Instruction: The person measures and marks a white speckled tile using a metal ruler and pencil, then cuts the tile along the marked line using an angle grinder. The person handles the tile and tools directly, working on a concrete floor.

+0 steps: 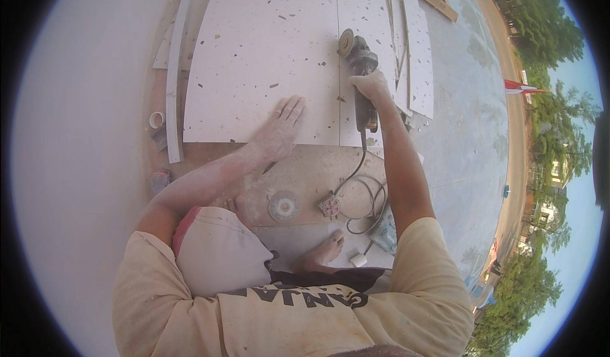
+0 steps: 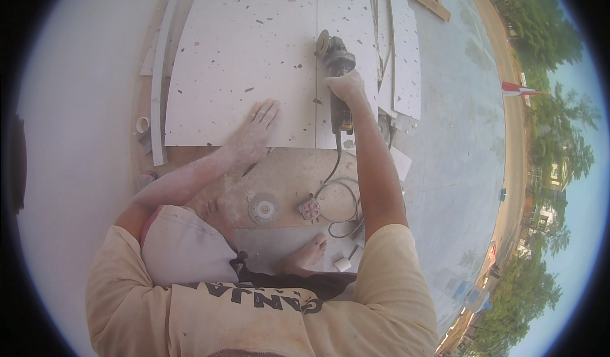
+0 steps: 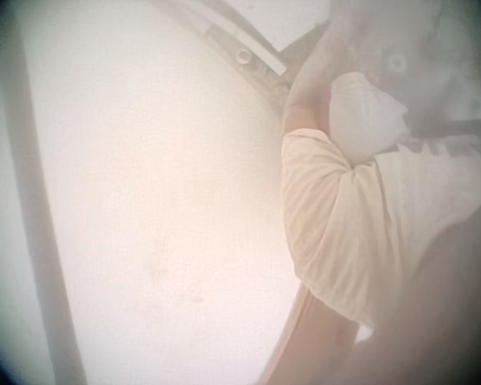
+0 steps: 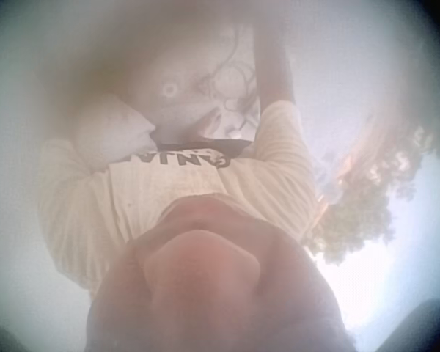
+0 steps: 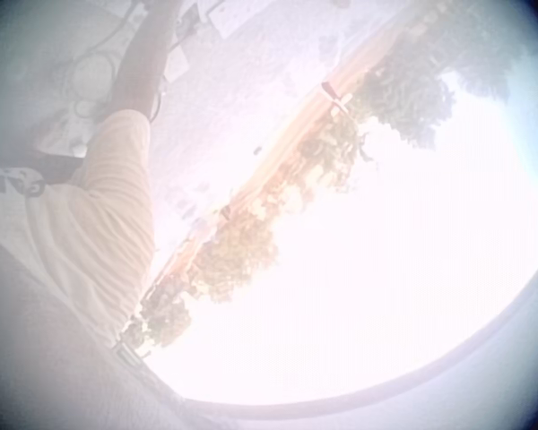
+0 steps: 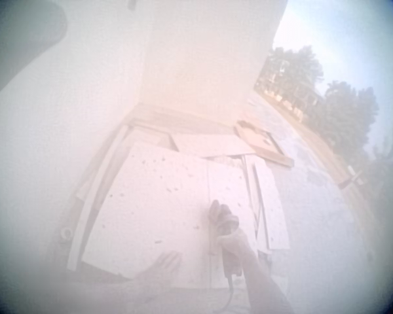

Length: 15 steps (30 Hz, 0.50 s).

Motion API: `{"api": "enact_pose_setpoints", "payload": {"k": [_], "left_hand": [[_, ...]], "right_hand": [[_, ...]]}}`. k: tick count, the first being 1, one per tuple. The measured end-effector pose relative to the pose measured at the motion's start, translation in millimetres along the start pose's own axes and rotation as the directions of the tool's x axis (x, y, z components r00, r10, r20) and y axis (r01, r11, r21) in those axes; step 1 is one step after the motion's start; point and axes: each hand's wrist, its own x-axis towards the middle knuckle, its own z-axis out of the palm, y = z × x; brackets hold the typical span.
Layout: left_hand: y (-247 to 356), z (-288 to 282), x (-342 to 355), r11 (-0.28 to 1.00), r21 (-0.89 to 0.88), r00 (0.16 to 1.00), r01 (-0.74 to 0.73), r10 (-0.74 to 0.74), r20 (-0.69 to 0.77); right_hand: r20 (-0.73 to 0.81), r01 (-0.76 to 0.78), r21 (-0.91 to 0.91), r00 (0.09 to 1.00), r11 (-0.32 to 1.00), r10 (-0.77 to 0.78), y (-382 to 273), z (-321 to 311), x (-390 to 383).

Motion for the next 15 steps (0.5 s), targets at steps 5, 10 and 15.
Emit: {"api": "enact_pose_setpoints", "payload": {"k": [5,10,15], "left_hand": [[-0.1,-1.6,0.5,1.000,0.017,1.000,-0.003,0.003,0.005],[-1.1,0.0,0.6,1.000,0.013,1.000,-0.009,0.009,-0.016],[-1.4,0.9,-0.2,1.000,0.014,1.000,-0.005,0.005,-0.014]], "right_hand": [[0.031,-0.021,-0.002,0.999,1.000,0.021,-3.5,-3.1,-1.7],[0.004,0.006,-0.011,1.000,1.000,-0.006,-1.9,-0.9,0.3],[0.031,0.001,-0.001,1.000,1.000,-0.001,-7.9,-5.4,-3.2]]}}
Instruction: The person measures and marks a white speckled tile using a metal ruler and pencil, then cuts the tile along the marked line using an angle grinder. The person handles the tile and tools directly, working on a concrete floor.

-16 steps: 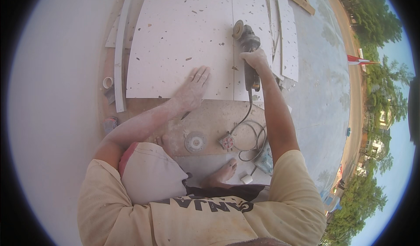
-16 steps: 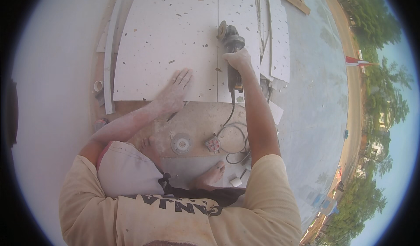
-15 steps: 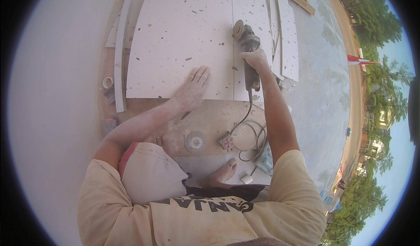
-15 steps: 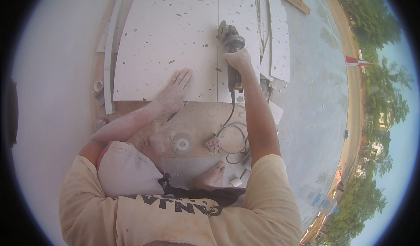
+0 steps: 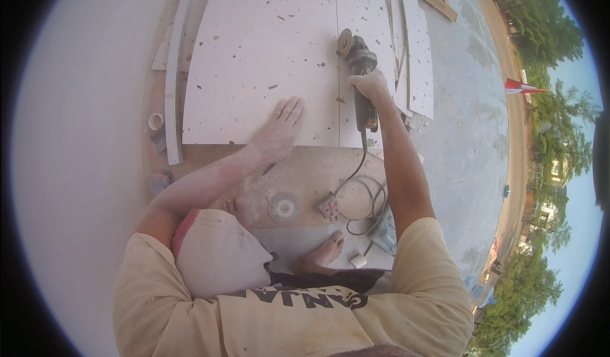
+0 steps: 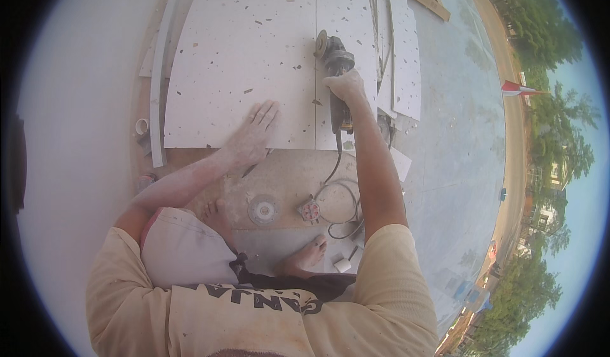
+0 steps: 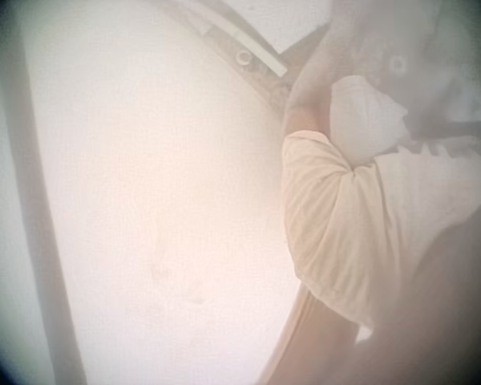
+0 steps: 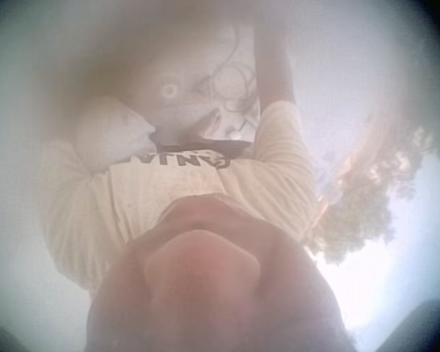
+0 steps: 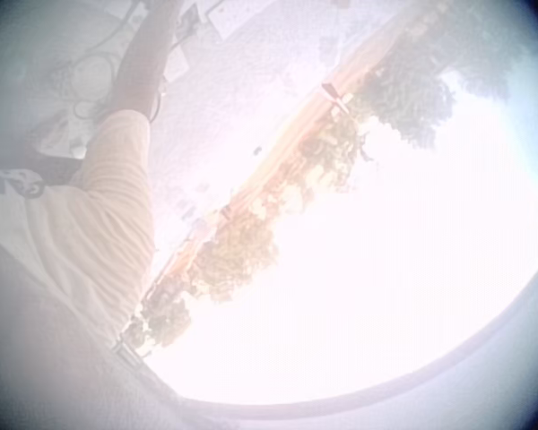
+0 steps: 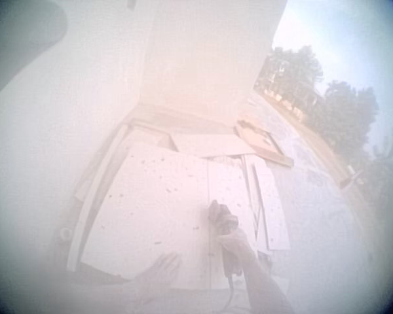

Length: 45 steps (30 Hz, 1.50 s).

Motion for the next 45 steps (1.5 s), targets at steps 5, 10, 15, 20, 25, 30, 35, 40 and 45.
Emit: {"api": "enact_pose_setpoints", "payload": {"k": [5,10,15,20,25,30,35,40,45], "left_hand": [[0,-2,1,0.997,0.074,1.000,-0.016,0.015,0.014],[-1,-1,1,0.998,0.063,1.000,-0.008,0.007,0.025],[1,-4,2,0.997,0.075,0.999,-0.007,0.003,0.041],[1,-6,1,0.994,0.110,0.997,0.005,-0.013,0.079],[-3,-17,6,0.995,-0.068,0.993,0.076,-0.069,0.097],[-69,-32,31,0.881,0.126,0.889,0.457,-0.449,-0.085],[-167,-56,50,0.571,0.232,0.615,0.788,-0.709,-0.344],[-182,-63,58,0.488,0.253,0.549,0.835,-0.726,-0.413],[-185,-58,59,0.503,0.209,0.540,0.839,-0.716,-0.442]], "right_hand": [[-0.027,-0.004,-0.020,1.000,1.000,0.004,5,4,11],[-0.017,0.009,-0.024,1.000,1.000,-0.010,1,1,12],[-0.010,0.002,-0.019,1.000,1.000,-0.002,0,0,16],[-0.015,0.006,-0.024,1.000,1.000,-0.006,-3,1,18],[-0.036,0.024,-0.018,0.999,1.000,-0.025,7,8,30],[-0.037,0.011,-0.041,0.999,0.999,-0.013,5,7,33],[-0.040,0.031,-0.010,0.999,0.999,-0.031,-2,4,29],[-0.031,0.028,-0.006,0.999,1.000,-0.028,-6,0,29],[-0.026,0.005,0.003,1.000,1.000,-0.005,-3,3,36]]}}
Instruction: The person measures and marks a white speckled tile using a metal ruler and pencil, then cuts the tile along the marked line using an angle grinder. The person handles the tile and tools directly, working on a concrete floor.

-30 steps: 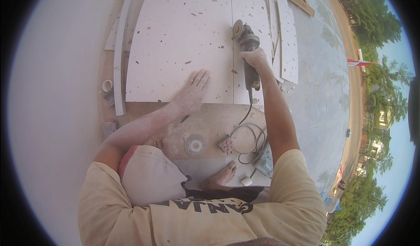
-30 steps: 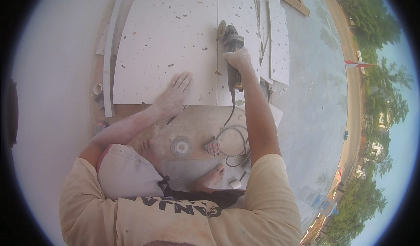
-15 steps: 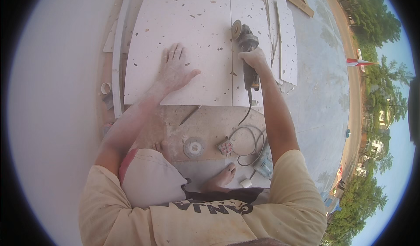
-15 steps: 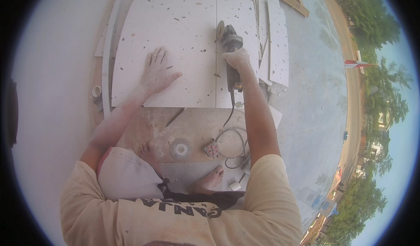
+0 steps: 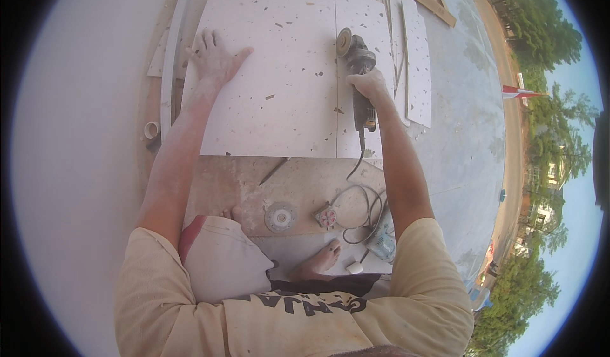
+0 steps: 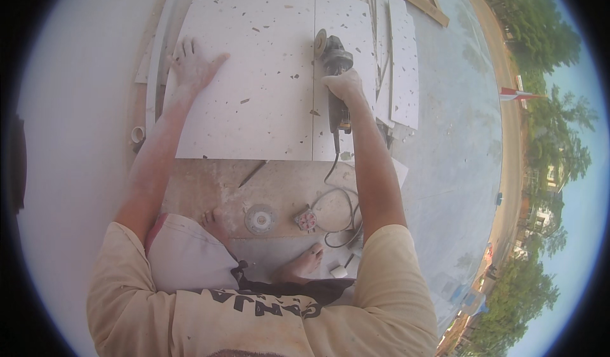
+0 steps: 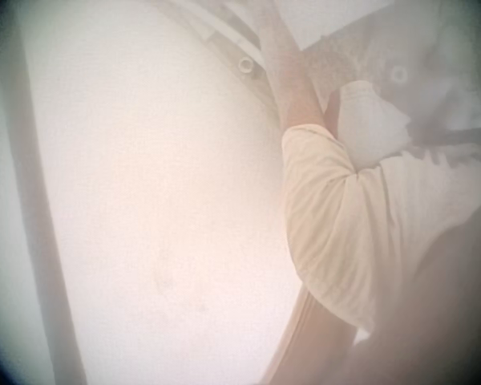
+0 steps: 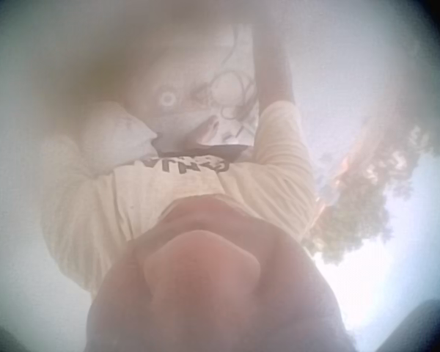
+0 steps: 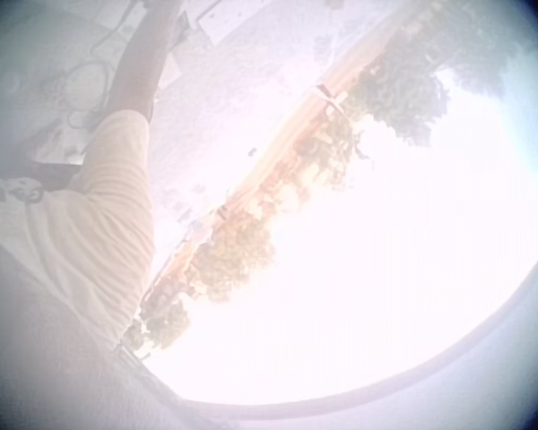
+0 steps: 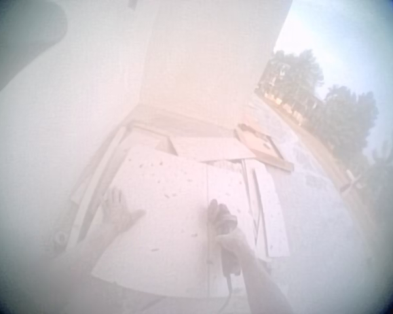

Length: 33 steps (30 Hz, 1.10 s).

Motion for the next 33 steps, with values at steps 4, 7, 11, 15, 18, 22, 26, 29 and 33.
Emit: {"api": "enact_pose_setpoints", "payload": {"k": [4,7,11,15,18,22,26,29,33], "left_hand": [[-2,-1,1,1.000,-0.009,1.000,0.009,-0.009,0.006],[0,-6,2,1.000,0.004,0.999,0.012,-0.012,0.031],[1,-8,1,1.000,0.021,0.999,0.010,-0.011,0.038],[2,-4,0,0.999,0.047,1.000,0.010,-0.010,-0.010],[8,-9,1,0.998,0.070,0.999,0.003,-0.006,0.034],[9,-11,5,0.999,0.054,0.994,0.000,-0.006,0.106],[10,-5,7,0.998,0.055,0.997,-0.010,0.006,0.077],[9,1,8,0.999,0.053,0.998,-0.007,0.004,0.060],[11,2,9,0.999,0.035,0.998,-0.013,0.011,0.065]], "right_hand": [[-0.007,-0.008,-0.008,1.000,1.000,0.007,-3,1,2],[-0.004,-0.013,-0.019,1.000,1.000,0.013,-4,0,5],[-0.010,0.000,-0.029,1.000,1.000,-0.001,-5,1,10],[-0.008,-0.001,-0.027,1.000,1.000,0.001,-8,1,9],[-0.027,0.028,-0.031,0.999,0.999,-0.028,-2,2,13],[-0.025,0.036,-0.041,0.999,0.999,-0.037,-3,3,11],[-0.018,0.011,-0.054,1.000,0.998,-0.012,-7,1,10],[0.042,-0.002,-0.048,0.999,0.999,0.004,-16,-7,5],[0.017,-0.010,-0.070,1.000,0.997,0.011,-13,-6,10]]}}
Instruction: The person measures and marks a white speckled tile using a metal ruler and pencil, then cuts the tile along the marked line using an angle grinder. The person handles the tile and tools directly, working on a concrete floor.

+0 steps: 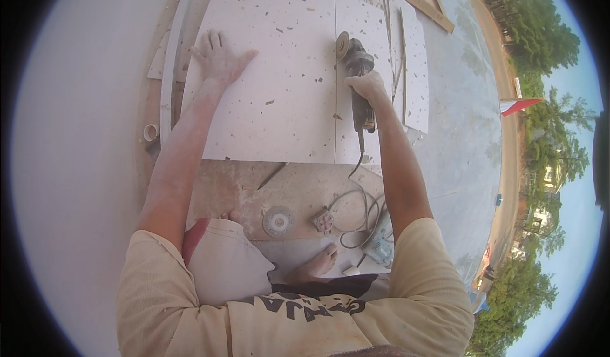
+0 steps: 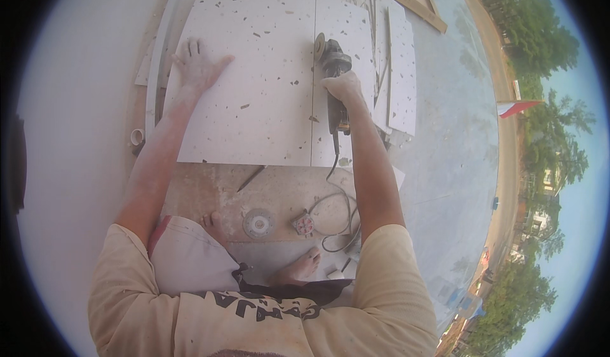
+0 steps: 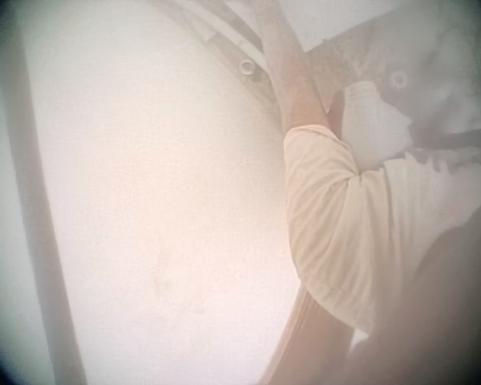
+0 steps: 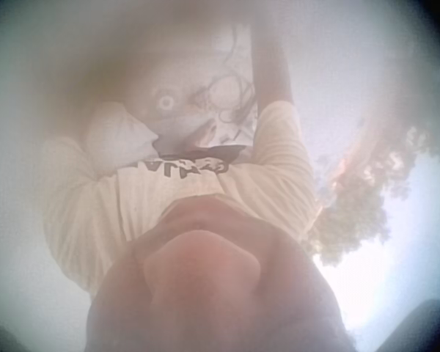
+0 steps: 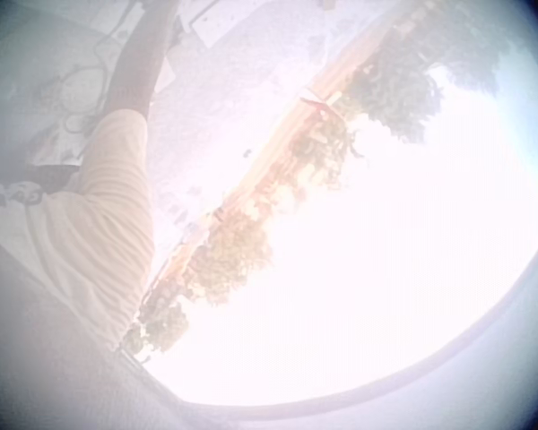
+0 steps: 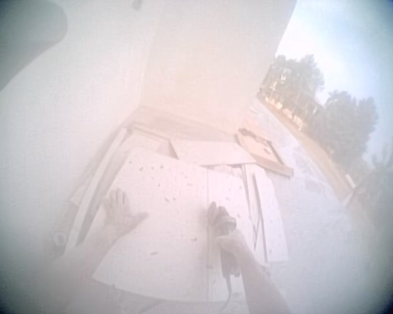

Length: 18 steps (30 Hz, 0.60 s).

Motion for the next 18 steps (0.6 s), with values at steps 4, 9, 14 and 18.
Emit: {"api": "enact_pose_setpoints", "payload": {"k": [4,9,14,18], "left_hand": [[0,0,1,1.000,-0.007,1.000,-0.002,0.002,0.009],[1,4,1,0.999,-0.041,1.000,-0.006,0.006,-0.004],[1,0,3,0.999,-0.040,1.000,-0.005,0.006,0.029],[1,3,4,0.997,-0.071,1.000,-0.008,0.009,0.014]], "right_hand": [[-0.023,0.008,-0.002,1.000,1.000,-0.008,-1,3,4],[-0.027,0.019,0.012,0.999,1.000,-0.018,-3,2,10],[-0.002,0.018,0.012,1.000,1.000,-0.018,-3,2,13],[0.005,0.007,0.007,1.000,1.000,-0.007,-6,0,14]]}}
